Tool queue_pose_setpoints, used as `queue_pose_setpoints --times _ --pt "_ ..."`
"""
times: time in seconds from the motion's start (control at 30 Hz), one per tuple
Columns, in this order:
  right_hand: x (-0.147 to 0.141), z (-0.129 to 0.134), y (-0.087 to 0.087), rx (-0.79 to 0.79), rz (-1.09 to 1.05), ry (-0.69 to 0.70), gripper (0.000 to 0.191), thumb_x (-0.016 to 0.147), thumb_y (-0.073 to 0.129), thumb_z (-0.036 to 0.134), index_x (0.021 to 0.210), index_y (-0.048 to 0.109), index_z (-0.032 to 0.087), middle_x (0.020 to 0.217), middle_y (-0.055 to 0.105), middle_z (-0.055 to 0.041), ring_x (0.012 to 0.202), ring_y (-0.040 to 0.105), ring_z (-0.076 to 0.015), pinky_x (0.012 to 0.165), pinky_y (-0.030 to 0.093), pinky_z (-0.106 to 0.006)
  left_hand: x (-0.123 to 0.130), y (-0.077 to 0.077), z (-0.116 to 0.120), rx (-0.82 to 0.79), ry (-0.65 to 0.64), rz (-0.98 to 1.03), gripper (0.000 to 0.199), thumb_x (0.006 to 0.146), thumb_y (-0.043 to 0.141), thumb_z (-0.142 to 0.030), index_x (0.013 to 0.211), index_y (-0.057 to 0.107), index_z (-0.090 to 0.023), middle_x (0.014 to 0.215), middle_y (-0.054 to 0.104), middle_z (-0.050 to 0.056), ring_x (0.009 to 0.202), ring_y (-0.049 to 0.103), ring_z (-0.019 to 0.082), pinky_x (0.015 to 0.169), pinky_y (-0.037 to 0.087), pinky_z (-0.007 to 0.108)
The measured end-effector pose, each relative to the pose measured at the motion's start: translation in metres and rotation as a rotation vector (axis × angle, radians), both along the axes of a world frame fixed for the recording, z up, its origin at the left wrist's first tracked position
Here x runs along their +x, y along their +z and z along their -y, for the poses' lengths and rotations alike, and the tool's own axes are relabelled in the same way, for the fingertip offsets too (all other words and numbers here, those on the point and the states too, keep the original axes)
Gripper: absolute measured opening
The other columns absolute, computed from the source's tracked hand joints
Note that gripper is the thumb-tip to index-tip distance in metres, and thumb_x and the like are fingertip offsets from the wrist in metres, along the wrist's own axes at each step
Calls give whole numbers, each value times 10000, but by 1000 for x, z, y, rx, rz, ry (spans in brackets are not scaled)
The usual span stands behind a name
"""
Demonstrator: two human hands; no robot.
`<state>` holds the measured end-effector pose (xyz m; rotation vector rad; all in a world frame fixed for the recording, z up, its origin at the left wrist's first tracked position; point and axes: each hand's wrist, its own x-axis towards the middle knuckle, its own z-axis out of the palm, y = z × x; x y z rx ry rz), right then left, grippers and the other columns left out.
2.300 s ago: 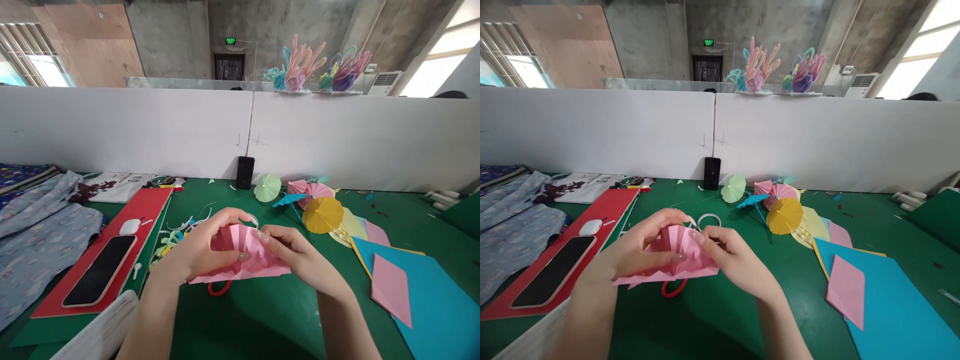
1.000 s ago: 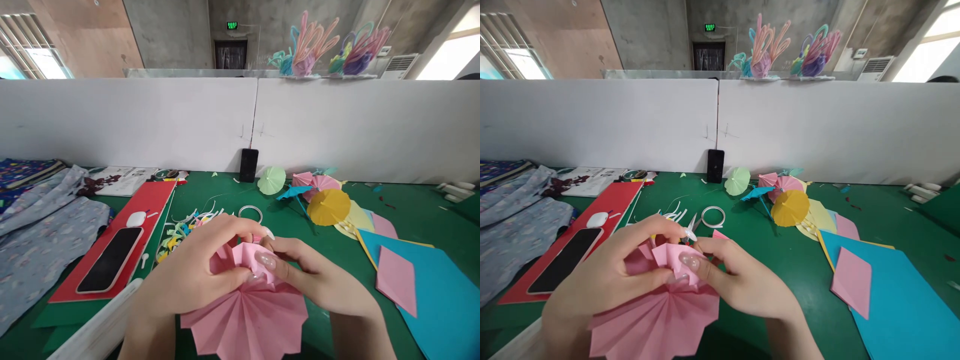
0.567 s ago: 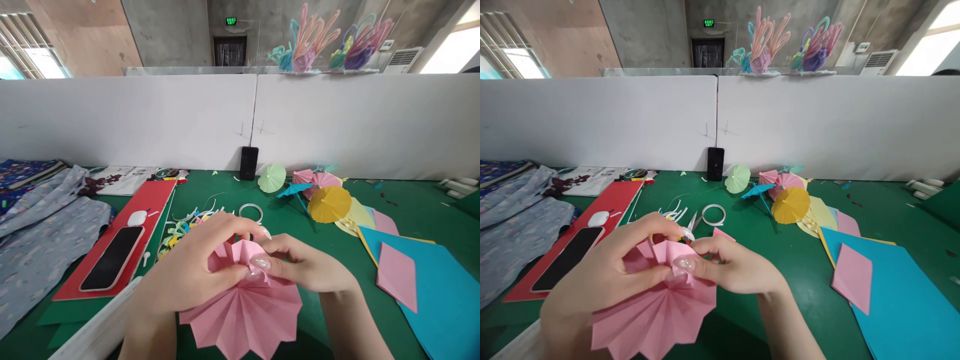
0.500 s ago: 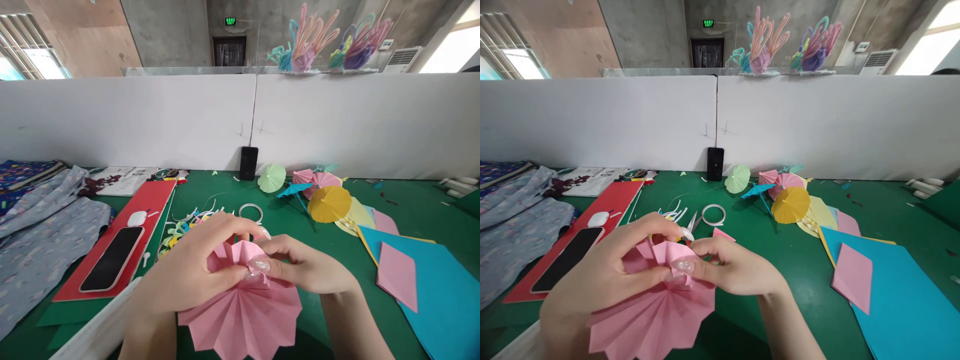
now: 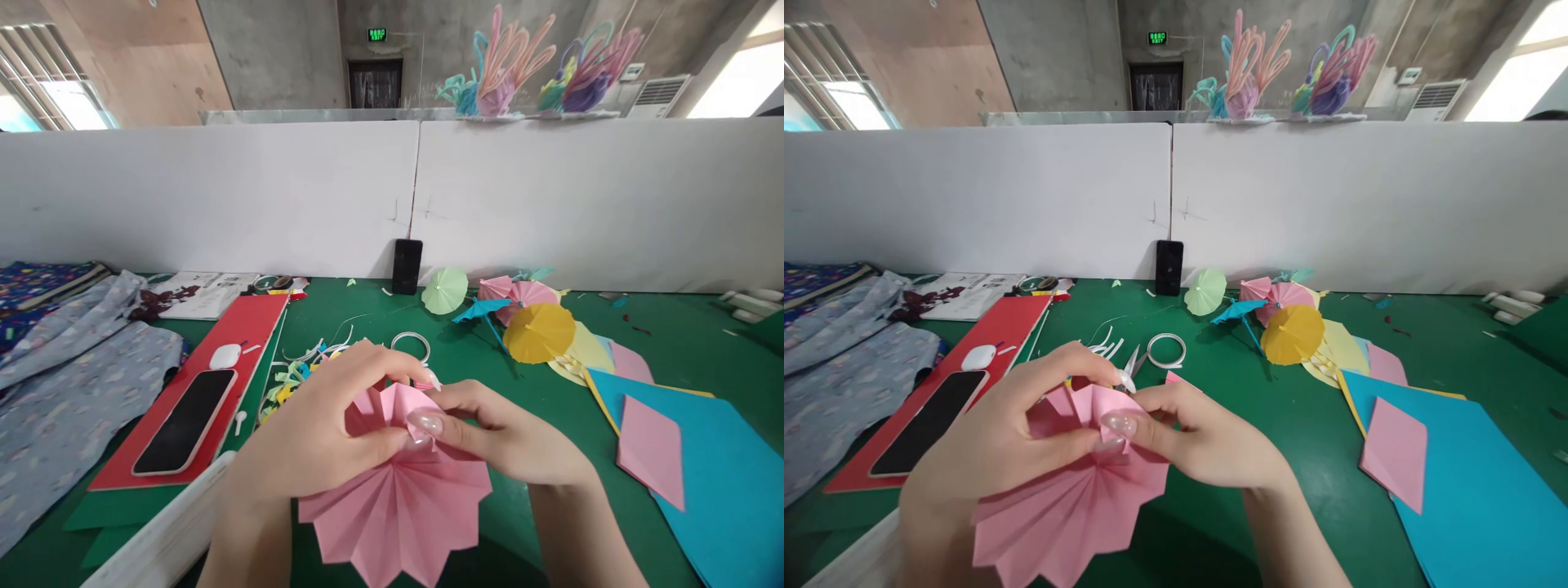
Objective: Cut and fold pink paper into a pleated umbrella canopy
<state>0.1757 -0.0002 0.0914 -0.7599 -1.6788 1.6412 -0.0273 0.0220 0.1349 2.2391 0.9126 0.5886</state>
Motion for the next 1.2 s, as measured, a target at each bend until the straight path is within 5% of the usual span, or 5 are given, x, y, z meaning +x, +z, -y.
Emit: queue_pose_setpoints --times 0.47,1.2 --pt "4 -5 0 -39 -38 36 277 852 627 344 710 612 107 552 313 68 500 212 -58 427 175 -215 0 0 0 -46 -64 -13 431 782 614 -99 1052 521 -421 990 572 -112 889 536 110 771 408 229" --pt "2 2 2 -60 -5 -47 366 834 633 405 630 469 149 552 257 78 496 177 -55 432 145 -222 4 -2 -2 -19 -26 67 445 736 591 -37 1017 543 -380 929 599 -103 796 545 109 797 427 242"
